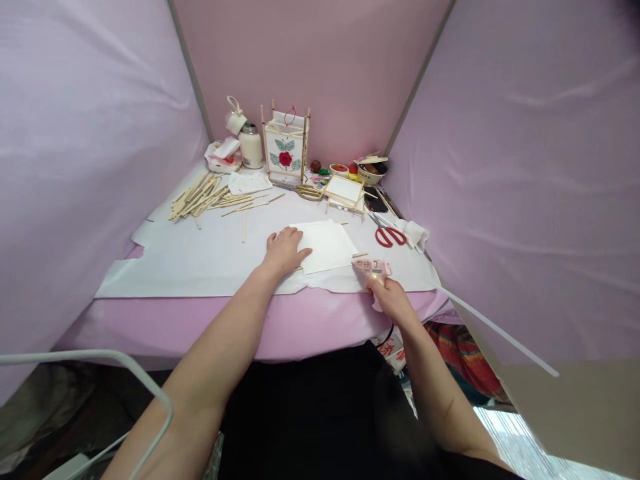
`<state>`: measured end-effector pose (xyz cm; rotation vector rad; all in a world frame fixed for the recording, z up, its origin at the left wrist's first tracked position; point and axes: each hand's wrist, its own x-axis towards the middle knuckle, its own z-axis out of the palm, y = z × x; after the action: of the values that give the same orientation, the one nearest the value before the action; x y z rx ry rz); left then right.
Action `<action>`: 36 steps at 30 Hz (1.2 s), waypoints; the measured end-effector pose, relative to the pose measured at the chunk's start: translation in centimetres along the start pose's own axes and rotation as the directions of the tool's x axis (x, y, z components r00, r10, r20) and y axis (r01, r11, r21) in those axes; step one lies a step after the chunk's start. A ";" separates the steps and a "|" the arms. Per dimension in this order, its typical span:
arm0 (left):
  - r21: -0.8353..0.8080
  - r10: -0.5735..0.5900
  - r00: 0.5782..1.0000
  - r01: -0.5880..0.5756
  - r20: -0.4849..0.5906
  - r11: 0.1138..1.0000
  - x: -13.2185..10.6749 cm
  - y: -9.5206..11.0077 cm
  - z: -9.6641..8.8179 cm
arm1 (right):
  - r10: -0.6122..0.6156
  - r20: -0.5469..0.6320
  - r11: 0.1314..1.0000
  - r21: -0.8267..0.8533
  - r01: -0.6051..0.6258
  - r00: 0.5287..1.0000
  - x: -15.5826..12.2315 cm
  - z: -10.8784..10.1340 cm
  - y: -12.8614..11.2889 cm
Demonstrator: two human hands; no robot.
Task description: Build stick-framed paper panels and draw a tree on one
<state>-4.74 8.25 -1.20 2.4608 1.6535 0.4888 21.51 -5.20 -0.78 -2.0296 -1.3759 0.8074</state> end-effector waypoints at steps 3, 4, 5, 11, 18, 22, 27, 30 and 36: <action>0.003 -0.002 1.000 0.002 0.003 1.000 0.0 0.0 0.0 | -0.003 0.012 0.999 -0.045 0.003 1.000 -0.2 -0.2 -0.2; 0.003 -0.003 1.000 0.003 0.004 1.000 0.0 0.0 0.0 | -0.009 0.014 0.999 -0.053 0.010 1.000 -0.3 -0.3 -0.3; 0.003 -0.004 1.000 0.004 0.005 1.000 0.0 0.0 0.0 | -0.018 0.011 0.998 -0.055 0.019 1.000 -0.4 -0.5 -0.5; -0.002 -0.009 1.000 0.009 0.011 1.000 0.0 0.1 -0.1 | -0.046 -0.043 0.999 -0.005 0.046 0.998 -1.9 -2.1 -1.8; 0.000 -0.001 1.000 0.001 -0.001 1.000 0.0 0.0 -0.1 | -0.058 -0.002 0.962 0.268 0.056 0.998 -1.5 -1.5 -2.6; -0.005 -0.003 1.000 0.003 0.002 1.000 -0.1 0.0 -0.1 | -0.070 0.041 0.929 0.368 0.050 0.997 -0.6 -0.4 -3.4; -0.007 -0.005 1.000 0.005 0.003 1.000 -0.1 0.0 -0.2 | -0.051 0.077 0.984 0.172 0.038 0.996 0.8 0.0 -3.9; -0.008 -0.006 1.000 0.006 0.008 1.000 -0.1 0.0 -0.2 | -0.056 0.105 0.997 0.058 0.050 0.993 1.6 -0.1 -3.6; -0.001 -0.046 0.999 0.046 0.010 0.999 0.0 0.0 -0.3 | -0.043 -0.012 0.991 0.123 0.044 0.999 2.5 -0.9 -2.2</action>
<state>-4.89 8.20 -0.90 2.4144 1.7006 0.4711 21.59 -2.26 0.99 -1.9008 -1.3268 0.8416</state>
